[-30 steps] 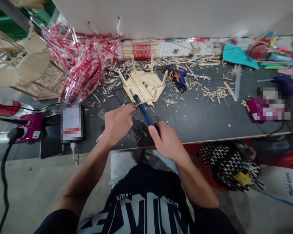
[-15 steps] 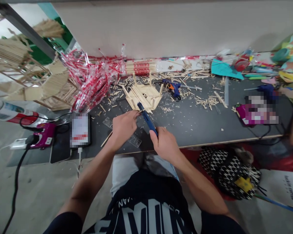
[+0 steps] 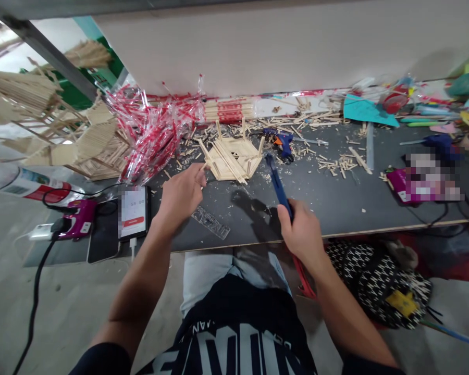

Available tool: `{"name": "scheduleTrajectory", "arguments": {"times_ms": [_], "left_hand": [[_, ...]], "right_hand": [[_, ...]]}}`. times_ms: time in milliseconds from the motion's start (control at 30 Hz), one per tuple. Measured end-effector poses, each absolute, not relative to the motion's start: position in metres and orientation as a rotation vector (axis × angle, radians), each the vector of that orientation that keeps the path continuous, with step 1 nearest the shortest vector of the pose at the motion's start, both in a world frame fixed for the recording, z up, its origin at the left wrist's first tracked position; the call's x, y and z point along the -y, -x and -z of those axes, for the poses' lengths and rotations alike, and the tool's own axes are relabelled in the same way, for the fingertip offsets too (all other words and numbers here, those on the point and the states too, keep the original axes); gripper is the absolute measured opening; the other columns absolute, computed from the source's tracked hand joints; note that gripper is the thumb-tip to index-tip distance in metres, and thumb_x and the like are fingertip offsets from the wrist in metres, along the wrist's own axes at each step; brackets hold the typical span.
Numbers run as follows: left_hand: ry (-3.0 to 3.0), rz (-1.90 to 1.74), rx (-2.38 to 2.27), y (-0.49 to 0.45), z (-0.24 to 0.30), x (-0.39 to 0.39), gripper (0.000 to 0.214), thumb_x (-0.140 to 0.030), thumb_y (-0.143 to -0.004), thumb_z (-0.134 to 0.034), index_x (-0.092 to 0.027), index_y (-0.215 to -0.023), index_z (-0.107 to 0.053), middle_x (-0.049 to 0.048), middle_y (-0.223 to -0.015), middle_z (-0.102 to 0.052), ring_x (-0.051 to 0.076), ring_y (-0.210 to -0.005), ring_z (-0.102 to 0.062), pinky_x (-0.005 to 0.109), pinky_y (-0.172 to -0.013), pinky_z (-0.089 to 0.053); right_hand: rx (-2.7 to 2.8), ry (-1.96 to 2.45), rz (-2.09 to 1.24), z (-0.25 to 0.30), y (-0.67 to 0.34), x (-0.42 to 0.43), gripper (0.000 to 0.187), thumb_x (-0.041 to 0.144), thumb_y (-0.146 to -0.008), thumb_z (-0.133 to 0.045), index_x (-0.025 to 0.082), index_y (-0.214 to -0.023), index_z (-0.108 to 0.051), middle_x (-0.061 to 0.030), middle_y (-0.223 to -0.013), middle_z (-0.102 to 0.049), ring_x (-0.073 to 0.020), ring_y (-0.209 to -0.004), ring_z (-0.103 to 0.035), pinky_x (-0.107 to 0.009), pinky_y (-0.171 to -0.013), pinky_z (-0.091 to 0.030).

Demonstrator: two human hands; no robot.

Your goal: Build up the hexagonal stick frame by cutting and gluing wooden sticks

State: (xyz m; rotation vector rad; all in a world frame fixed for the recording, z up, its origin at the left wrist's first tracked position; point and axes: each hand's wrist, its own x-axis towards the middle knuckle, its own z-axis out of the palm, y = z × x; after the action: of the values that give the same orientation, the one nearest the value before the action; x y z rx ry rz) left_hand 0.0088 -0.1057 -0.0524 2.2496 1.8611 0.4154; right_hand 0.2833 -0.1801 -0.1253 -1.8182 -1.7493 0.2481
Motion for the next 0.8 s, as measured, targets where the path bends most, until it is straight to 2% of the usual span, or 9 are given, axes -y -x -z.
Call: {"name": "scheduleTrajectory", "arguments": {"times_ms": [133, 233, 433, 500, 600, 667, 733, 800], "left_hand": [[-2.31, -0.46, -1.723, -0.013, 0.047, 0.102, 0.035, -0.016, -0.104, -0.035, -0.021, -0.134, -0.054, 0.0063, -0.109, -0.077, 0.019, -0.088, -0.072, 0.031, -0.072, -0.046], [-2.379, -0.445, -1.636, -0.022, 0.038, 0.098, 0.035, -0.015, -0.104, -0.034, -0.02, -0.133, -0.054, 0.0072, -0.112, -0.077, 0.02, -0.092, -0.073, 0.031, -0.074, -0.048], [-2.58, -0.418, -1.503, -0.034, 0.008, 0.07, 0.03, -0.022, -0.105, -0.039, -0.02, -0.117, -0.066, 0.0072, -0.096, -0.076, 0.021, -0.086, -0.07, 0.031, -0.077, -0.047], [-2.63, -0.451, -1.418, -0.036, 0.001, 0.056, 0.028, -0.023, -0.104, -0.042, -0.021, -0.112, -0.069, 0.0061, -0.089, -0.073, 0.021, -0.087, -0.069, 0.032, -0.08, -0.047], [-2.656, -0.464, -1.352, -0.039, -0.005, 0.036, 0.025, -0.026, -0.103, -0.047, -0.022, -0.103, -0.071, 0.0045, -0.082, -0.07, 0.022, -0.087, -0.067, 0.034, -0.083, -0.046], [-2.645, -0.464, -1.342, -0.04, -0.005, 0.026, 0.024, -0.027, -0.102, -0.05, -0.022, -0.098, -0.072, 0.0047, -0.081, -0.07, 0.022, -0.087, -0.067, 0.035, -0.085, -0.046], [-2.634, -0.461, -1.332, -0.039, -0.003, 0.018, 0.024, -0.029, -0.101, -0.052, -0.021, -0.093, -0.073, 0.0052, -0.08, -0.07, 0.023, -0.088, -0.067, 0.036, -0.088, -0.045], [-2.628, -0.455, -1.314, -0.036, 0.001, 0.011, 0.024, -0.031, -0.1, -0.055, -0.02, -0.09, -0.074, 0.0053, -0.081, -0.072, 0.023, -0.091, -0.068, 0.037, -0.092, -0.045]], "right_hand": [[1.708, 1.948, 0.082, 0.139, -0.32, 0.171, 0.064, 0.067, -0.098, -0.038, 0.013, -0.116, -0.067, -0.023, -0.101, -0.071, -0.0383, -0.097, -0.066, -0.051, -0.087, -0.051], [1.701, 2.041, 0.207, 0.145, -0.347, 0.166, 0.063, 0.062, -0.095, -0.047, 0.009, -0.123, -0.066, -0.0266, -0.106, -0.067, -0.0439, -0.103, -0.063, -0.06, -0.092, -0.049], [1.601, 2.174, 0.244, 0.155, -0.369, 0.167, 0.074, 0.063, -0.089, -0.052, 0.004, -0.132, -0.065, -0.0317, -0.116, -0.064, -0.0545, -0.114, -0.059, -0.073, -0.096, -0.043], [1.603, 2.161, 0.228, 0.156, -0.365, 0.166, 0.072, 0.061, -0.089, -0.054, 0.006, -0.133, -0.064, -0.0315, -0.125, -0.063, -0.0557, -0.121, -0.057, -0.077, -0.1, -0.041], [1.716, 1.981, 0.171, 0.139, -0.345, 0.161, 0.051, 0.053, -0.091, -0.059, 0.014, -0.123, -0.07, -0.0264, -0.131, -0.065, -0.0511, -0.126, -0.058, -0.076, -0.104, -0.043], [1.789, 1.711, 0.129, 0.109, -0.322, 0.162, 0.038, 0.042, -0.092, -0.064, 0.02, -0.123, -0.07, -0.0196, -0.13, -0.068, -0.0401, -0.124, -0.064, -0.065, -0.108, -0.049], [1.822, 1.411, 0.114, 0.069, -0.295, 0.171, 0.042, 0.029, -0.089, -0.07, 0.027, -0.132, -0.067, -0.0135, -0.13, -0.07, -0.0329, -0.122, -0.067, -0.056, -0.108, -0.055], [1.931, 1.116, -0.088, 0.027, -0.27, 0.188, 0.055, 0.024, -0.085, -0.073, 0.036, -0.139, -0.063, -0.0056, -0.125, -0.073, -0.0278, -0.111, -0.072, -0.049, -0.097, -0.063]]}}
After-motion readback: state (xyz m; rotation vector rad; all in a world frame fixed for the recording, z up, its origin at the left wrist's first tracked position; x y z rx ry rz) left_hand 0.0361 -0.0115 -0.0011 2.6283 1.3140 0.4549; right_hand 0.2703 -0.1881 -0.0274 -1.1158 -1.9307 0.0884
